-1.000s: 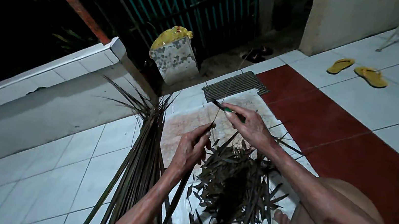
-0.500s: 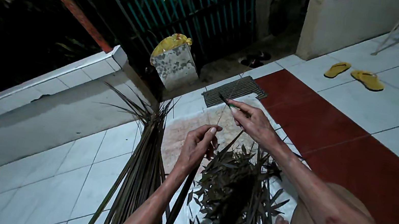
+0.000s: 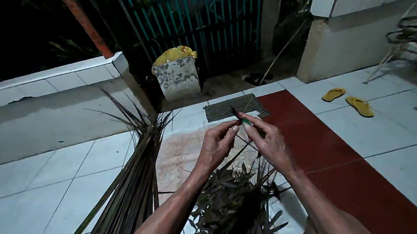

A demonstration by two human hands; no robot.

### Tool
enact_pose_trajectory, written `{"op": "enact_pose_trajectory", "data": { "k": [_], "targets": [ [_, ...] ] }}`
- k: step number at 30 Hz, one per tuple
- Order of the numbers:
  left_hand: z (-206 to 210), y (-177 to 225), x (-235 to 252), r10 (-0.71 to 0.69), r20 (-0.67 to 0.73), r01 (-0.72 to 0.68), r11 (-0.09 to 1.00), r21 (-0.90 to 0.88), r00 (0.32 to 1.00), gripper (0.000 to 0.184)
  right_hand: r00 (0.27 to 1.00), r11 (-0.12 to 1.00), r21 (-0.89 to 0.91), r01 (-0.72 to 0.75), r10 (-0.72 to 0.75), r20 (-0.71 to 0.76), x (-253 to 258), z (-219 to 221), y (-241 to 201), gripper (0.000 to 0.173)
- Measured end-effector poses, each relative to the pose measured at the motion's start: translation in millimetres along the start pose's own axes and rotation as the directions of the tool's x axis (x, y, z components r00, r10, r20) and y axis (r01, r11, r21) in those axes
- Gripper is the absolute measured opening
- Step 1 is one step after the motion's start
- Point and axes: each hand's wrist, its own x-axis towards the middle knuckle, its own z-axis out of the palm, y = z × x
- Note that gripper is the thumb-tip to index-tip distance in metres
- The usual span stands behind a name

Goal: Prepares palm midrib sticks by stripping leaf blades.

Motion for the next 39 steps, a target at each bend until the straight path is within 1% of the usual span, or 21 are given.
{"op": "enact_pose_trajectory", "data": {
  "k": [6,10,12,15,18,20,22,25,27,30,39],
  "targets": [
    [3,-3,1,0.054,0.004,-0.054,0.998,0.041,0.999,0.028,0.999,1.0,-0.021,-0.016,0.015,-0.029,2,-7,8,0.035],
    [4,-5,-2,0.055,0.012,-0.056,0.995,0.078,0.998,0.028,0.999,0.997,0.062,-0.046,0.046,-0.001,1,-17,10,0.036],
    [6,-7,-4,0.095,0.003,-0.094,0.98,0.178,0.996,0.027,0.998,0.997,0.057,-0.058,0.058,-0.003,1,-21,9,0.036],
    [11,-15,-4,0.214,-0.028,-0.192,0.921,0.338,0.976,0.026,0.997,0.997,0.019,-0.075,0.075,-0.013,0,-23,10,0.036],
    [14,-19,-4,0.271,-0.021,-0.238,0.878,0.416,0.962,0.025,0.996,0.996,0.0,-0.084,0.084,-0.036,-1,-25,10,0.036],
    [14,-18,-5,0.272,-0.007,-0.246,0.88,0.407,0.962,0.025,0.995,0.997,-0.004,-0.082,0.082,-0.059,-1,-27,12,0.036],
    [15,-17,-6,0.26,-0.006,-0.239,0.897,0.371,0.966,0.025,0.995,0.996,0.002,-0.086,0.086,-0.051,-2,-30,12,0.036],
    [15,-15,-6,0.251,-0.001,-0.235,0.91,0.342,0.968,0.025,0.994,0.993,0.066,-0.1,0.103,-0.031,-2,-31,9,0.036],
    [14,-13,-8,0.25,0.021,-0.242,0.912,0.331,0.968,0.025,0.99,0.982,0.134,-0.136,0.139,-0.015,-3,-33,11,0.036],
    [15,-13,-9,0.242,0.045,-0.243,0.916,0.319,0.969,0.026,0.985,0.969,0.181,-0.168,0.171,-0.005,-4,-39,10,0.037],
    [16,-11,-11,0.266,0.072,-0.274,0.892,0.359,0.961,0.026,0.974,0.953,0.213,-0.215,0.224,-0.019,-7,-40,10,0.035]
  ]
}}
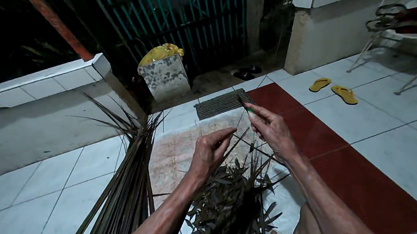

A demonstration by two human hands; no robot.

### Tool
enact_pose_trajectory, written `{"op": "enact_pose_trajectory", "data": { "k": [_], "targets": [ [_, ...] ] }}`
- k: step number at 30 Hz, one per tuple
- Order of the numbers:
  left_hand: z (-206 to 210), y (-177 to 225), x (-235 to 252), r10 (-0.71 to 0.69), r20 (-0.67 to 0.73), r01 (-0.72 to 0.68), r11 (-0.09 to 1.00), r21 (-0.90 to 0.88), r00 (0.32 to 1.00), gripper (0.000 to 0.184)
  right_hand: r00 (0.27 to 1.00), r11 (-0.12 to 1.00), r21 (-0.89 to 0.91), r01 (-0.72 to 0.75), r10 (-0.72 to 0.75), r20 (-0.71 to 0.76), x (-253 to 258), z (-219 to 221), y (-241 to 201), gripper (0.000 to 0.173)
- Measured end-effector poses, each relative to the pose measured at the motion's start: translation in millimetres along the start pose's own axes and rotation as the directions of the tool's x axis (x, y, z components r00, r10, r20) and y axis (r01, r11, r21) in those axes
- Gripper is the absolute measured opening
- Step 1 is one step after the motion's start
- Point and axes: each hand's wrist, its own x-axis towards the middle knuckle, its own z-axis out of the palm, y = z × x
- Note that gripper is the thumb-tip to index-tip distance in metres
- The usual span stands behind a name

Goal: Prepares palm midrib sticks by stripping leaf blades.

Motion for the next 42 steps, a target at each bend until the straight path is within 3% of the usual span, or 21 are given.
{"op": "enact_pose_trajectory", "data": {
  "k": [10,15,22,26,30,34,38,42],
  "targets": [
    [3,4,-3,-0.029,0.002,0.029,0.999,-0.032,1.0,0.027,0.989,0.985,-0.168,0.051,-0.073,-0.13,1,4,4,0.035],
    [2,6,-4,-0.045,0.011,0.045,0.998,-0.042,0.999,0.027,0.992,0.998,-0.06,-0.019,0.011,-0.125,12,-1,7,0.036],
    [1,9,-5,-0.06,0.011,0.061,0.997,-0.051,0.998,0.026,0.983,1.0,-0.013,0.012,-0.015,-0.181,53,-17,13,0.037],
    [-4,10,-5,-0.063,0.002,0.063,0.997,-0.053,0.998,0.026,0.981,0.996,0.051,-0.078,0.086,-0.174,65,-29,15,0.037],
    [-8,9,-4,-0.077,-0.026,0.076,0.995,-0.068,0.997,0.025,0.965,0.98,0.113,-0.164,0.183,-0.185,63,-35,26,0.037],
    [-10,5,-3,-0.078,-0.078,0.076,0.997,-0.02,0.994,0.025,0.961,0.991,0.1,-0.088,0.111,-0.254,38,-35,29,0.039],
    [-8,0,-1,-0.052,-0.105,0.059,0.996,0.063,0.993,0.025,0.975,0.993,0.109,-0.033,0.056,-0.214,15,-38,0,0.033],
    [-5,1,-1,-0.024,-0.099,0.033,0.995,0.091,0.995,0.025,0.993,0.993,0.075,-0.087,0.092,-0.071,11,-36,-23,0.033]
  ]
}}
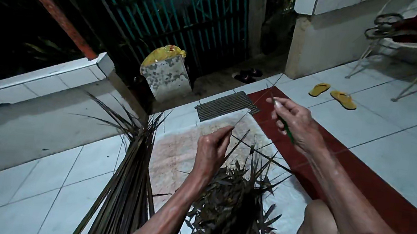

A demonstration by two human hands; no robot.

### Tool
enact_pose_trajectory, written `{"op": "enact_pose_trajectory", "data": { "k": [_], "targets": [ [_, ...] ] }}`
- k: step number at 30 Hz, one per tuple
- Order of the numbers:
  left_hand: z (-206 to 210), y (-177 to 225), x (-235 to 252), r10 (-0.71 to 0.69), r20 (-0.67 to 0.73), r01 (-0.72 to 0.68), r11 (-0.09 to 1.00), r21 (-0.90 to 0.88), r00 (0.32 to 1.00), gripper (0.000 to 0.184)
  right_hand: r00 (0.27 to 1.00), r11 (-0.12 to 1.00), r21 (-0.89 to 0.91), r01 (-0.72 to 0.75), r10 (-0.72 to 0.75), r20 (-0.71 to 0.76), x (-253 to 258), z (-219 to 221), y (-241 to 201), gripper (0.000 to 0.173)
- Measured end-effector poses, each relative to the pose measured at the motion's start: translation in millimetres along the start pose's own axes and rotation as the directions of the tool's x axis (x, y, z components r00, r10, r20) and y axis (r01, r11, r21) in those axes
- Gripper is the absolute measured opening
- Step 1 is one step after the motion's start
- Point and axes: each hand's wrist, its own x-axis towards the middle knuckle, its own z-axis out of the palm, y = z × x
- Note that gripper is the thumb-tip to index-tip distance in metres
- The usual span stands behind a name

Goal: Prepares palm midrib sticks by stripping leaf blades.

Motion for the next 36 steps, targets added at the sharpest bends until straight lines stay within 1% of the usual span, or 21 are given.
{"op": "enact_pose_trajectory", "data": {
  "k": [2,5,9,12,14,16,18,19,21,23,24,26,28,30,31,32,34,35,36],
  "targets": [
    [1,1,0,0.013,0.004,-0.013,1.0,0.014,1.0,0.025,0.999,1.0,0.004,-0.019,0.019,0.046,1,4,-2,0.035],
    [3,3,-1,0.018,0.01,-0.019,1.0,0.022,1.0,0.025,0.994,0.996,0.068,-0.061,0.055,0.092,4,6,-1,0.038],
    [4,3,-1,0.025,0.02,-0.026,0.999,0.019,0.999,0.025,0.992,0.985,0.164,-0.06,0.04,0.123,16,5,4,0.039],
    [4,2,-2,0.031,0.024,-0.031,0.999,0.01,0.999,0.025,0.992,0.989,0.141,-0.054,0.038,0.117,21,4,5,0.039],
    [3,3,-2,0.031,0.032,-0.031,1.0,0.001,0.999,0.025,0.996,0.998,0.06,-0.017,0.012,0.09,20,5,5,0.038],
    [4,4,-2,0.024,0.039,-0.024,1.0,-0.018,0.999,0.025,0.997,0.988,-0.136,0.077,-0.074,0.03,21,7,10,0.036],
    [1,8,-1,-0.026,0.074,0.029,0.999,-0.046,0.997,0.024,0.981,0.907,-0.377,0.188,-0.192,0.027,29,8,26,0.036],
    [-1,10,0,-0.067,0.101,0.074,0.995,-0.067,0.993,0.023,0.978,0.859,-0.473,0.198,-0.205,0.037,35,7,37,0.037],
    [-4,12,0,-0.155,0.14,0.173,0.976,-0.132,0.978,0.023,0.989,0.799,-0.587,0.129,-0.15,0.013,49,-8,62,0.038],
    [-10,11,4,-0.23,0.163,0.262,0.942,-0.211,0.959,0.024,0.992,0.795,-0.601,0.081,-0.122,-0.028,58,-20,76,0.039],
    [-14,10,6,-0.263,0.175,0.302,0.918,-0.257,0.949,0.025,0.994,0.813,-0.578,0.078,-0.104,-0.013,55,-16,74,0.039],
    [-15,5,7,-0.303,0.185,0.35,0.874,-0.336,0.935,0.025,0.999,0.884,-0.466,0.035,-0.021,0.035,26,3,56,0.039],
    [-14,-1,7,-0.331,0.175,0.374,0.844,-0.385,0.927,0.025,0.997,0.958,-0.285,-0.006,0.028,0.074,-5,28,35,0.041],
    [-13,-7,4,-0.35,0.166,0.387,0.823,-0.415,0.922,0.025,0.991,0.992,-0.11,-0.06,0.073,0.114,-16,45,33,0.042],
    [-13,-10,3,-0.349,0.16,0.383,0.821,-0.423,0.923,0.025,0.982,0.988,-0.077,-0.131,0.14,0.125,-20,50,37,0.042],
    [-14,-14,1,-0.344,0.157,0.377,0.823,-0.424,0.926,0.024,0.963,0.972,-0.097,-0.216,0.229,0.142,-23,53,41,0.041],
    [-17,-23,-7,-0.334,0.171,0.375,0.835,-0.402,0.927,0.025,0.894,0.908,-0.196,-0.371,0.406,0.188,-27,53,52,0.037],
    [-19,-29,-12,-0.337,0.197,0.389,0.839,-0.38,0.921,0.025,0.866,0.879,-0.239,-0.414,0.461,0.195,-29,51,57,0.036],
    [-22,-37,-18,-0.345,0.235,0.41,0.841,-0.352,0.909,0.026,0.856,0.862,-0.272,-0.429,0.484,0.183,-29,49,62,0.036]
  ]
}}
